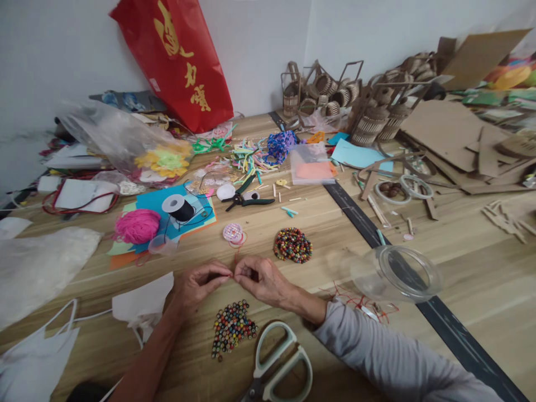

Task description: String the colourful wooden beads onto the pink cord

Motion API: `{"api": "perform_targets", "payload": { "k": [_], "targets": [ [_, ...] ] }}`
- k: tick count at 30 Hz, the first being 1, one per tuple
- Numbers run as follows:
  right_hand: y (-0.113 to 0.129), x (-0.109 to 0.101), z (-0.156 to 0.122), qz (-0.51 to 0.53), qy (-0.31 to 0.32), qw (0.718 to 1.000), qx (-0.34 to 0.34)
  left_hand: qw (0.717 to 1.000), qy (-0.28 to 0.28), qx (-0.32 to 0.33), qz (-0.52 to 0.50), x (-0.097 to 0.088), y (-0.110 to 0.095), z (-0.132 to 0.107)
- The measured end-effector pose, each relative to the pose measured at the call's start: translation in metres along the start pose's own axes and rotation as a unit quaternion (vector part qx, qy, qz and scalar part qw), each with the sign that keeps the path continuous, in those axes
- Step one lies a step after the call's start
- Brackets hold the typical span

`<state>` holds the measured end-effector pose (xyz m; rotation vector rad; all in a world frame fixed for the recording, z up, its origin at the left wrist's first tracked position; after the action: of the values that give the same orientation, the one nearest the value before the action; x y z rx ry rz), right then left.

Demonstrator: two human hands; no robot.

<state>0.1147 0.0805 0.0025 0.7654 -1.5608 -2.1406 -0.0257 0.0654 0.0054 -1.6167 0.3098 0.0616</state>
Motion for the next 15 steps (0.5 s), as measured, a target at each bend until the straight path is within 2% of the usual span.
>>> {"api": "perform_targets", "payload": {
  "k": [5, 15],
  "targets": [
    [0.0004, -0.0004, 0.0005, -0.014, 0.001, 1.000, -0.005, 1.000, 0.005, 0.017, 0.006, 0.0023, -0.0012, 0.0001],
    [-0.0009, 0.0003, 0.0010, -0.011, 0.003, 1.000, -0.010, 0.999, 0.008, -0.007, 0.049, 0.0030, 0.0068, -0.0023]
  ]
}}
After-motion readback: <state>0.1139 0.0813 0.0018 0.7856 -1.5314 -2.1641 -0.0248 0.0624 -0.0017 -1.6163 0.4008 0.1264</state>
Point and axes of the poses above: each hand's wrist, its own z-axis towards the middle knuckle, its own x-axis out of the palm, y = z × x, the point moved 7 cm from there along z, towards the middle knuckle, and after that the axes turned 9 degrees about -x, right-handed, at the moved point
